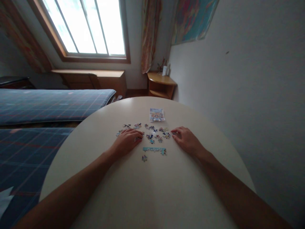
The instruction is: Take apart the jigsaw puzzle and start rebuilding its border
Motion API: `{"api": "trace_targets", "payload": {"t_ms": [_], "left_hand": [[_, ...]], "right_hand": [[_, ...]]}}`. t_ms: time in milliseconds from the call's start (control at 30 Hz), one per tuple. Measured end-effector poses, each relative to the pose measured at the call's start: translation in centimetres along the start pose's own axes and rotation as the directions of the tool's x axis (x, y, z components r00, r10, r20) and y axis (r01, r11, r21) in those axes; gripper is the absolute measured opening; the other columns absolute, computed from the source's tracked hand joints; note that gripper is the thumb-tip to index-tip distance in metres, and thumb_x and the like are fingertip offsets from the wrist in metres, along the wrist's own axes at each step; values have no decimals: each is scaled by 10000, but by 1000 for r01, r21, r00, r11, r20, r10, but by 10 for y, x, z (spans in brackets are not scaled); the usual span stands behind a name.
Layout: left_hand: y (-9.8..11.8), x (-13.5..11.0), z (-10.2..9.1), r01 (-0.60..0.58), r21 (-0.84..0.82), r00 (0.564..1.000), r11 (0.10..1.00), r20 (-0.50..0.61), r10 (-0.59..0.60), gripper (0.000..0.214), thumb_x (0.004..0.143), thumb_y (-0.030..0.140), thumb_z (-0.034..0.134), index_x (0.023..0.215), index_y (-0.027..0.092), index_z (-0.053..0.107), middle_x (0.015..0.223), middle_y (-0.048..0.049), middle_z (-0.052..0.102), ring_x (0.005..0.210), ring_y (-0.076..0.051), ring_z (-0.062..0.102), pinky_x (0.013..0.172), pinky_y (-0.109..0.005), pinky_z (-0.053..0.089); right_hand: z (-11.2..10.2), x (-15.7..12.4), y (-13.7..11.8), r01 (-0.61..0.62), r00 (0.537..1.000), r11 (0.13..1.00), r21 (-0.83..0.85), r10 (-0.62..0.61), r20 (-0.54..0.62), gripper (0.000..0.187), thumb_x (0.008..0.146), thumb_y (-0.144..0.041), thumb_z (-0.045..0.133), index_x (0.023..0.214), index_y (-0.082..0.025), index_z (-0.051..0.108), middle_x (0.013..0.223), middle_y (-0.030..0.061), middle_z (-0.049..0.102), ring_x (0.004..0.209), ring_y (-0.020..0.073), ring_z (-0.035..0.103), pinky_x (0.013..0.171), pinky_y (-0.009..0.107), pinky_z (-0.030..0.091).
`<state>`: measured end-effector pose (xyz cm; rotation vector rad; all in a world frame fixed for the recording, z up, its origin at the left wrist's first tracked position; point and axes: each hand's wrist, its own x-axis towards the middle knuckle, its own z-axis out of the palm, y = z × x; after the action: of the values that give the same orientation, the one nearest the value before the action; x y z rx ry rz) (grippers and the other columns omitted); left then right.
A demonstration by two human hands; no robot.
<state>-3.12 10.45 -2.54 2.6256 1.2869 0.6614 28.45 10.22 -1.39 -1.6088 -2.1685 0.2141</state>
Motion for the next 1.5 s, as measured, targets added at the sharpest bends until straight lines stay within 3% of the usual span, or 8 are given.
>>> {"api": "trace_targets", "payload": {"t_ms": [167, 400, 667, 833, 967, 1133, 1333, 1500], "left_hand": [[3, 4, 4, 148, -4, 987, 989, -56, -148, 183, 903, 309, 611, 1056, 264, 700, 1086, -43, 726, 1052, -254, 649, 964, -430, 482], [6, 4, 5, 179, -30, 980, 983, -86, -181, 173, 902, 248, 576, 1034, 238, 688, 1043, -51, 724, 1003, -232, 657, 929, -389, 508], [11, 0, 7, 43, -6, 999, 999, -32, -43, 271, 935, 339, 549, 1164, 252, 664, 1249, -45, 658, 1189, -252, 562, 1084, -470, 392], [8, 1, 7, -20, -24, 1000, 1000, -12, 20, 241, 952, 330, 518, 1105, 273, 695, 1272, -42, 640, 1201, -249, 551, 1093, -486, 377], [6, 1, 6, 18, -42, 999, 999, -33, -19, 190, 937, 325, 543, 1009, 252, 702, 1216, -37, 674, 1181, -247, 566, 1081, -468, 395], [8, 1, 9, 50, -36, 997, 998, -50, -52, 202, 927, 304, 549, 1079, 241, 666, 1188, -37, 684, 1165, -243, 574, 1078, -447, 400], [10, 2, 9, 155, 2, 983, 988, -105, -154, 248, 912, 278, 546, 1136, 227, 637, 1279, -61, 636, 1216, -273, 543, 1070, -472, 403], [2, 2, -1, 300, 72, 944, 951, -165, -285, 265, 903, 284, 544, 1142, 215, 634, 1283, -75, 632, 1184, -298, 553, 1051, -491, 412]], "right_hand": [[1, 0, 0, -1, 1000, 1000, -1, 1, 4, 229, 880, -237, 587, 1055, -163, 716, 1096, 119, 696, 1036, 256, 606, 982, 410, 449], [1, -1, 1, -1, 1000, 1000, -3, 1, -5, 226, 874, -236, 587, 1050, -176, 715, 1094, 114, 697, 1026, 250, 607, 964, 405, 458], [0, 0, -3, 7, 1000, 1000, -13, -7, -8, 240, 885, -248, 577, 1068, -165, 708, 1114, 120, 686, 1045, 259, 600, 984, 413, 450], [5, -3, -15, 176, 984, 984, 2, -176, 9, 332, 956, -340, 508, 1228, -218, 653, 1283, 94, 635, 1193, 258, 537, 1059, 441, 398], [11, -9, -32, 367, 916, 930, 33, -367, 160, 437, 1021, -387, 364, 1428, -284, 489, 1497, 33, 480, 1411, 259, 349, 1155, 483, 260], [16, -13, -53, 432, 853, 899, 71, -433, 291, 530, 1020, -474, 326, 1523, -307, 325, 1559, 8, 382, 1478, 296, 214, 1167, 532, 201], [11, -11, -51, 406, 860, 909, 89, -414, 298, 544, 1013, -519, 319, 1515, -309, 342, 1533, 22, 427, 1482, 299, 206, 1161, 546, 193], [7, -10, -39, 421, 860, 902, 95, -430, 273, 471, 1023, -475, 318, 1416, -300, 507, 1503, 24, 473, 1469, 297, 252, 1154, 543, 228]]}}
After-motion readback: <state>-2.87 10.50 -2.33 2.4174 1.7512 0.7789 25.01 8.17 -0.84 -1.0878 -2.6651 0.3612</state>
